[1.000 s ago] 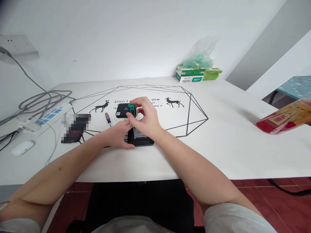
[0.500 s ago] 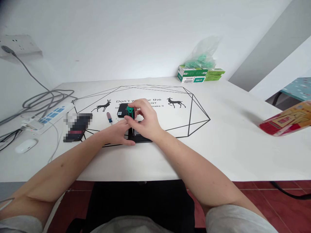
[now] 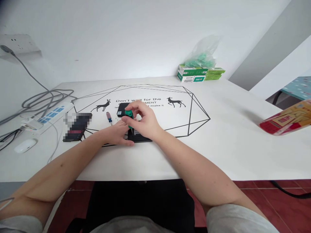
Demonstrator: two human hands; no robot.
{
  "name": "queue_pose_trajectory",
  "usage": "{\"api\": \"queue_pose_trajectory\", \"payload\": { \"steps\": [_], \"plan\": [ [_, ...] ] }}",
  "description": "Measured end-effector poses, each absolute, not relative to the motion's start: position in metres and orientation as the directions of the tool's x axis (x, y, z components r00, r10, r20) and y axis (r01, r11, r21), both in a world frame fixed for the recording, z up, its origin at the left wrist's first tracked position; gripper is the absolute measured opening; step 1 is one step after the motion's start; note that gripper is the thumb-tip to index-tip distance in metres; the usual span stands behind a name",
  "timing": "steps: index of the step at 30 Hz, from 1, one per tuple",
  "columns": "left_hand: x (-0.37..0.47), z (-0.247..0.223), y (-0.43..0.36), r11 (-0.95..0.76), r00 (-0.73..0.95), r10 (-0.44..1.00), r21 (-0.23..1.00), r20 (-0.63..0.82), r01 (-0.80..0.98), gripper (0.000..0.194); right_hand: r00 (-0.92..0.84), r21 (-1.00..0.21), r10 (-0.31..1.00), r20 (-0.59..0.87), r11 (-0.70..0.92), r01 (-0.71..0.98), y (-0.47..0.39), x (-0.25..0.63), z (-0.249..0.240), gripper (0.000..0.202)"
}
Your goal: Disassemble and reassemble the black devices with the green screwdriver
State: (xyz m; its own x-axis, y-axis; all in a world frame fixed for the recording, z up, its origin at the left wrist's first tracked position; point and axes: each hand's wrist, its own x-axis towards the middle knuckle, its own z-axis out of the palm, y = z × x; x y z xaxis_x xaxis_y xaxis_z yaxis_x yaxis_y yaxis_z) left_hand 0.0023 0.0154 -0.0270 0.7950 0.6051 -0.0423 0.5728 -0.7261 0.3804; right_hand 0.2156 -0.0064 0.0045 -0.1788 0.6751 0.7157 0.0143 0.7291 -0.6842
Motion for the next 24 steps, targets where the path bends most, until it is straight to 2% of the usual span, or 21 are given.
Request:
{"api": "queue_pose_trajectory", "payload": {
  "steps": [3, 8, 10, 14, 17, 20, 24],
  "plan": [
    [0.0017, -0.0318, 0.0175, -0.734, 0.801, 0.598, 0.385, -0.025, 0.56, 0.107, -0.231, -0.732, 0.703, 0.673, 0.677, -0.073, -0.0073, 0.2174, 0.0047, 0.018],
    [0.0013, -0.0367, 0.0196, -0.754, 0.809, 0.587, 0.384, 0.03, 0.533, 0.106, -0.374, -0.795, 0.702, 0.606, 0.555, -0.246, -0.0092, 0.2208, 0.0059, 0.023],
    [0.0013, -0.0363, 0.0197, -0.758, 0.813, 0.581, 0.387, 0.036, 0.524, 0.106, -0.376, -0.785, 0.693, 0.615, 0.581, -0.215, -0.0088, 0.2212, 0.0063, 0.026],
    [0.0014, -0.0326, 0.019, -0.75, 0.817, 0.576, 0.396, -0.001, 0.53, 0.104, -0.274, -0.675, 0.641, 0.717, 0.737, -0.045, -0.0061, 0.2216, 0.0057, 0.032],
    [0.0015, -0.0303, 0.0188, -0.741, 0.813, 0.582, 0.398, -0.018, 0.54, 0.102, -0.218, -0.654, 0.643, 0.735, 0.756, 0.024, -0.0056, 0.2231, 0.0055, 0.034],
    [0.0013, -0.0303, 0.0189, -0.743, 0.812, 0.584, 0.393, -0.015, 0.542, 0.103, -0.211, -0.634, 0.622, 0.754, 0.773, 0.012, -0.0073, 0.2239, 0.007, 0.029],
    [0.0009, -0.0319, 0.018, -0.738, 0.804, 0.594, 0.386, -0.017, 0.554, 0.108, -0.215, -0.636, 0.612, 0.761, 0.77, -0.057, -0.0101, 0.2203, 0.0077, 0.008]
  ]
}}
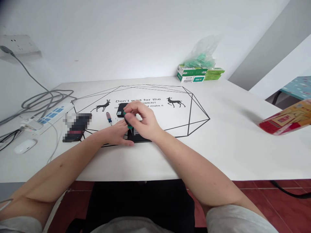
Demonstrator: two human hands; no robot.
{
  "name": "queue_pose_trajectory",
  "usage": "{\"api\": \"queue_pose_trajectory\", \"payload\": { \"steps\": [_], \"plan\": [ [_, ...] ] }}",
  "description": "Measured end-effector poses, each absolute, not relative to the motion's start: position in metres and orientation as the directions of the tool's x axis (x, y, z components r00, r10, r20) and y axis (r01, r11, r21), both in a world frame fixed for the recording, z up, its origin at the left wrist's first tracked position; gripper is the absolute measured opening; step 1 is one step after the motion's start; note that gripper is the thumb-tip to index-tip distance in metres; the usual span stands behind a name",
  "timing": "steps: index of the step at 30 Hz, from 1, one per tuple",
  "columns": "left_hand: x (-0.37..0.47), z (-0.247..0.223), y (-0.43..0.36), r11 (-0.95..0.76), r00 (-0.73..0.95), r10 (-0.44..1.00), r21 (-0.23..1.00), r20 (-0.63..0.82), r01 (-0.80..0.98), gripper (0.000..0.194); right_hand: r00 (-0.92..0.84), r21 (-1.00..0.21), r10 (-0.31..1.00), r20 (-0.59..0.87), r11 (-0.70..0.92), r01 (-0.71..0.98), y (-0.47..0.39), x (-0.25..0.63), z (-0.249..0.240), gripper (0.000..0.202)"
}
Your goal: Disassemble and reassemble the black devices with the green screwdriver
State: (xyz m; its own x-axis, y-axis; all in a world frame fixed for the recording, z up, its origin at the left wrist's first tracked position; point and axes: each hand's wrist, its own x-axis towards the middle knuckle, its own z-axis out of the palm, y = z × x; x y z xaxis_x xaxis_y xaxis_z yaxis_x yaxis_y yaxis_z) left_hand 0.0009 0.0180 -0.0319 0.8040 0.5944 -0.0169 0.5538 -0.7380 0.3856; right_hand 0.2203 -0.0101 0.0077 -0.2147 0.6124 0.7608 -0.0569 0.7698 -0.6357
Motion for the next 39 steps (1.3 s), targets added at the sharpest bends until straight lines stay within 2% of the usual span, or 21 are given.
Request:
{"api": "queue_pose_trajectory", "payload": {
  "steps": [2, 4, 9, 12, 16, 18, 21, 24, 26, 27, 31, 34, 39],
  "plan": [
    [0.001, -0.033, 0.017, -0.719, 0.79, 0.611, 0.39, -0.037, 0.575, 0.112, -0.214, -0.675, 0.649, 0.73, 0.734, -0.076, -0.012, 0.217, 0.007, 0.024],
    [0.0, -0.033, 0.017, -0.705, 0.781, 0.622, 0.396, -0.051, 0.588, 0.116, -0.227, -0.709, 0.678, 0.699, 0.698, -0.099, -0.014, 0.216, 0.005, 0.032],
    [0.001, -0.033, 0.018, -0.744, 0.808, 0.589, 0.395, 0.006, 0.539, 0.113, -0.295, -0.725, 0.674, 0.678, 0.679, -0.114, -0.017, 0.217, 0.005, 0.022],
    [0.002, -0.031, 0.019, -0.744, 0.809, 0.588, 0.387, -0.007, 0.544, 0.107, -0.306, -0.671, 0.63, 0.714, 0.741, -0.041, -0.014, 0.221, 0.006, 0.019],
    [0.002, -0.03, 0.019, -0.747, 0.81, 0.586, 0.383, -0.008, 0.544, 0.102, -0.242, -0.541, 0.549, 0.8, 0.834, 0.107, -0.008, 0.224, 0.006, 0.03],
    [0.002, -0.03, 0.019, -0.755, 0.816, 0.579, 0.384, 0.006, 0.532, 0.102, -0.211, -0.517, 0.538, 0.816, 0.843, 0.148, -0.007, 0.224, 0.006, 0.037],
    [0.002, -0.03, 0.02, -0.761, 0.821, 0.571, 0.378, 0.005, 0.527, 0.101, -0.199, -0.502, 0.52, 0.831, 0.854, 0.136, -0.007, 0.224, 0.006, 0.04],
    [0.001, -0.031, 0.02, -0.76, 0.822, 0.569, 0.375, -0.007, 0.53, 0.103, -0.192, -0.487, 0.494, 0.848, 0.869, 0.087, -0.007, 0.222, 0.007, 0.03],
    [0.001, -0.03, 0.02, -0.751, 0.818, 0.575, 0.386, -0.012, 0.535, 0.107, -0.194, -0.508, 0.51, 0.838, 0.859, 0.068, -0.006, 0.22, 0.007, 0.013],
    [0.0, -0.03, 0.019, -0.743, 0.814, 0.581, 0.394, -0.021, 0.541, 0.109, -0.197, -0.532, 0.533, 0.823, 0.844, 0.063, -0.006, 0.219, 0.006, 0.011],
    [0.0, -0.029, 0.017, -0.712, 0.794, 0.603, 0.399, -0.074, 0.577, 0.107, -0.2, -0.674, 0.664, 0.72, 0.739, 0.026, -0.009, 0.216, 0.004, 0.035],
    [0.001, -0.03, 0.018, -0.716, 0.793, 0.608, 0.397, -0.049, 0.574, 0.109, -0.239, -0.717, 0.692, 0.682, 0.696, -0.031, -0.014, 0.215, 0.003, 0.035],
    [0.001, -0.033, 0.02, -0.752, 0.816, 0.578, 0.391, 0.008, 0.53, 0.105, -0.292, -0.693, 0.659, 0.693, 0.721, -0.018, -0.015, 0.219, 0.005, 0.034]
  ]
}}
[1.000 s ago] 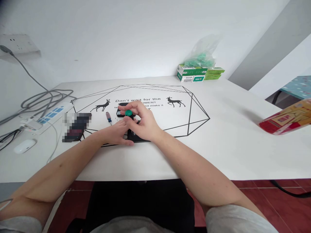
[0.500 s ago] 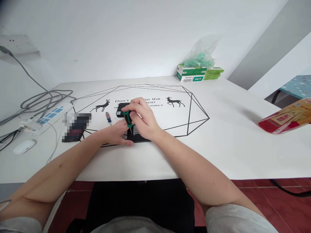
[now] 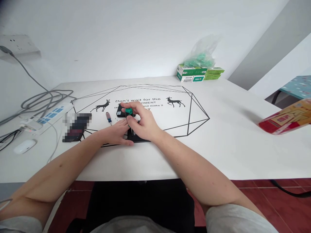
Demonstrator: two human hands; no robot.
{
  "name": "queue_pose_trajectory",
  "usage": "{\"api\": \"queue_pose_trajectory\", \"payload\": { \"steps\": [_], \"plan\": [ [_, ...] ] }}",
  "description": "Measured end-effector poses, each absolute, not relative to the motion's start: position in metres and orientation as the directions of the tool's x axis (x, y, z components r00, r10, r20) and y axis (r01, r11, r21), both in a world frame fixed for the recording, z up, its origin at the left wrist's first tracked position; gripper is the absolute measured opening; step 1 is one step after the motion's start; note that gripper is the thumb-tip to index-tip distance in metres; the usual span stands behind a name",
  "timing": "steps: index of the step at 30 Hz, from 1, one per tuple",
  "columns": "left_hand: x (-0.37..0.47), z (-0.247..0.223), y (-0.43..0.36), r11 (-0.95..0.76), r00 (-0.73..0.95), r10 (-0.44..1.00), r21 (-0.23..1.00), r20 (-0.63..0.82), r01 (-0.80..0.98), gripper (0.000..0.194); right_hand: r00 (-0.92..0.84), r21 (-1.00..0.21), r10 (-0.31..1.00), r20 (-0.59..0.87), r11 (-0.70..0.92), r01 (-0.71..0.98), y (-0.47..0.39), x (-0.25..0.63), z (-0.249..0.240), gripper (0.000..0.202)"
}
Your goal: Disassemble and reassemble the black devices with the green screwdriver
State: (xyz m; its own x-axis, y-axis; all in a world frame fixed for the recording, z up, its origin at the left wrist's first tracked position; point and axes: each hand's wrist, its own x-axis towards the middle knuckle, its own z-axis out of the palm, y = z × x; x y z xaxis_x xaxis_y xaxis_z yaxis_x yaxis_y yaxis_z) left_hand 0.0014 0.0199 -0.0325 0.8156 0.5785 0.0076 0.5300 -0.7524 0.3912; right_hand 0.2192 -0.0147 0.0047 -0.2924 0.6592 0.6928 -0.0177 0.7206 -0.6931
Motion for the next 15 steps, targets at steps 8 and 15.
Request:
{"api": "queue_pose_trajectory", "payload": {
  "steps": [8, 15],
  "plan": [
    [0.0009, -0.0337, 0.0207, -0.759, 0.817, 0.577, 0.388, 0.026, 0.523, 0.103, -0.19, -0.501, 0.519, 0.833, 0.854, 0.138, -0.0048, 0.222, 0.0042, 0.037],
    [0.0012, -0.0307, 0.0199, -0.751, 0.818, 0.575, 0.385, -0.016, 0.535, 0.105, -0.21, -0.609, 0.607, 0.767, 0.791, 0.061, -0.0084, 0.2207, 0.0064, 0.014]
  ]
}}
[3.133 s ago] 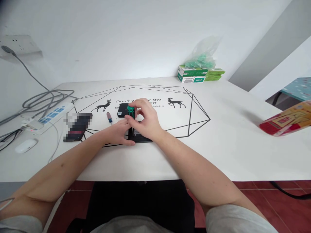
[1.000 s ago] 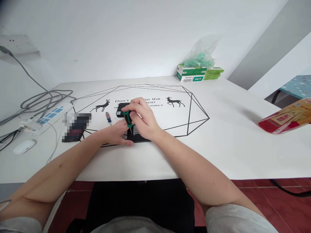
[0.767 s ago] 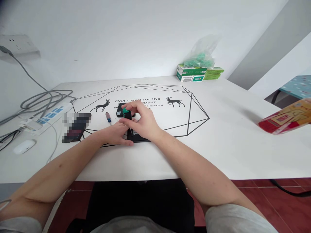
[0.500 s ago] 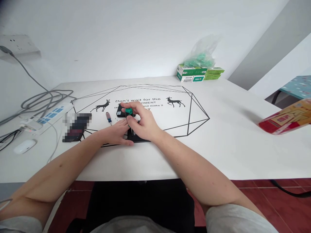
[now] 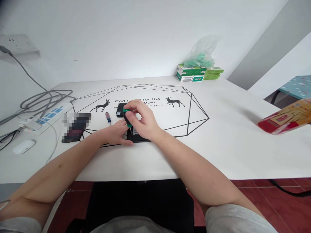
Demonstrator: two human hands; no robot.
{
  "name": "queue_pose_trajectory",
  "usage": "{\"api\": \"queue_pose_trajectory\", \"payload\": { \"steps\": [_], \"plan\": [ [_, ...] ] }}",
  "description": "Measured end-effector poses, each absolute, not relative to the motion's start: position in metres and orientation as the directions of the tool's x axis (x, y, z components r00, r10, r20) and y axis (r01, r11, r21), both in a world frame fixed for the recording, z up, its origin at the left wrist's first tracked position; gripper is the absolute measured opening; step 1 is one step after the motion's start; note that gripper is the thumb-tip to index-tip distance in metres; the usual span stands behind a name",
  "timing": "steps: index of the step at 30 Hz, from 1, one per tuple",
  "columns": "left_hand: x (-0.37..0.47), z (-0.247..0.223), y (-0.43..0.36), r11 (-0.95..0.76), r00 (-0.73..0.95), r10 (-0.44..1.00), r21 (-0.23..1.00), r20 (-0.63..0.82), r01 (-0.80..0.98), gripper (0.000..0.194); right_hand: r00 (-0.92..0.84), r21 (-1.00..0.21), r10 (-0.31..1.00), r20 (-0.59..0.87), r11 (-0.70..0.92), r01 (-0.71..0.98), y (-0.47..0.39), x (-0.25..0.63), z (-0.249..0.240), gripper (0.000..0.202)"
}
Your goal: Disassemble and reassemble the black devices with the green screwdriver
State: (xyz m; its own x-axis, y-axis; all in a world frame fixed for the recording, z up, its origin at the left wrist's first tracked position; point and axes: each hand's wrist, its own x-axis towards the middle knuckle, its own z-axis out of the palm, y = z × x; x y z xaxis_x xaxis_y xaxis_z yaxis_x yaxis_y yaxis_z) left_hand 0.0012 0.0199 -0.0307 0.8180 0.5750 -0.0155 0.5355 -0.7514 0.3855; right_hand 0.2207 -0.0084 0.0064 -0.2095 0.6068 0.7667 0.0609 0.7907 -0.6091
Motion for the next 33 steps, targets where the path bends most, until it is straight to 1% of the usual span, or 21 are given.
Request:
{"api": "queue_pose_trajectory", "payload": {
  "steps": [1, 3, 5, 10, 18, 23, 29, 33],
  "plan": [
    [0.0012, -0.0301, 0.0195, -0.741, 0.811, 0.583, 0.387, -0.033, 0.549, 0.107, -0.211, -0.636, 0.635, 0.743, 0.768, 0.069, -0.0095, 0.2202, 0.0067, 0.017],
    [0.0009, -0.0291, 0.0188, -0.726, 0.804, 0.592, 0.396, -0.055, 0.562, 0.109, -0.221, -0.681, 0.68, 0.699, 0.728, 0.085, -0.0114, 0.2192, 0.007, 0.029],
    [0.0007, -0.0286, 0.0184, -0.727, 0.807, 0.589, 0.405, -0.048, 0.555, 0.11, -0.232, -0.703, 0.699, 0.677, 0.707, 0.08, -0.0128, 0.2183, 0.0069, 0.033],
    [0.0007, -0.0292, 0.0186, -0.745, 0.813, 0.583, 0.394, -0.009, 0.539, 0.112, -0.215, -0.713, 0.705, 0.676, 0.699, 0.052, -0.0133, 0.2175, 0.0061, 0.035],
    [0.0013, -0.0283, 0.018, -0.742, 0.81, 0.585, 0.379, -0.039, 0.554, 0.11, -0.175, -0.721, 0.708, 0.684, 0.693, -0.012, -0.0124, 0.218, 0.0068, 0.034],
    [0.0009, -0.0289, 0.0181, -0.738, 0.806, 0.591, 0.389, -0.02, 0.551, 0.11, -0.147, -0.732, 0.722, 0.676, 0.681, -0.022, -0.012, 0.2177, 0.0076, 0.035],
    [0.0009, -0.0279, 0.0183, -0.732, 0.803, 0.594, 0.382, -0.048, 0.565, 0.11, -0.159, -0.743, 0.731, 0.664, 0.668, -0.035, -0.012, 0.2172, 0.0069, 0.034],
    [0.0003, -0.0299, 0.0195, -0.742, 0.813, 0.581, 0.385, -0.038, 0.548, 0.109, -0.181, -0.734, 0.72, 0.67, 0.679, -0.021, -0.0123, 0.2181, 0.0062, 0.033]
  ]
}}
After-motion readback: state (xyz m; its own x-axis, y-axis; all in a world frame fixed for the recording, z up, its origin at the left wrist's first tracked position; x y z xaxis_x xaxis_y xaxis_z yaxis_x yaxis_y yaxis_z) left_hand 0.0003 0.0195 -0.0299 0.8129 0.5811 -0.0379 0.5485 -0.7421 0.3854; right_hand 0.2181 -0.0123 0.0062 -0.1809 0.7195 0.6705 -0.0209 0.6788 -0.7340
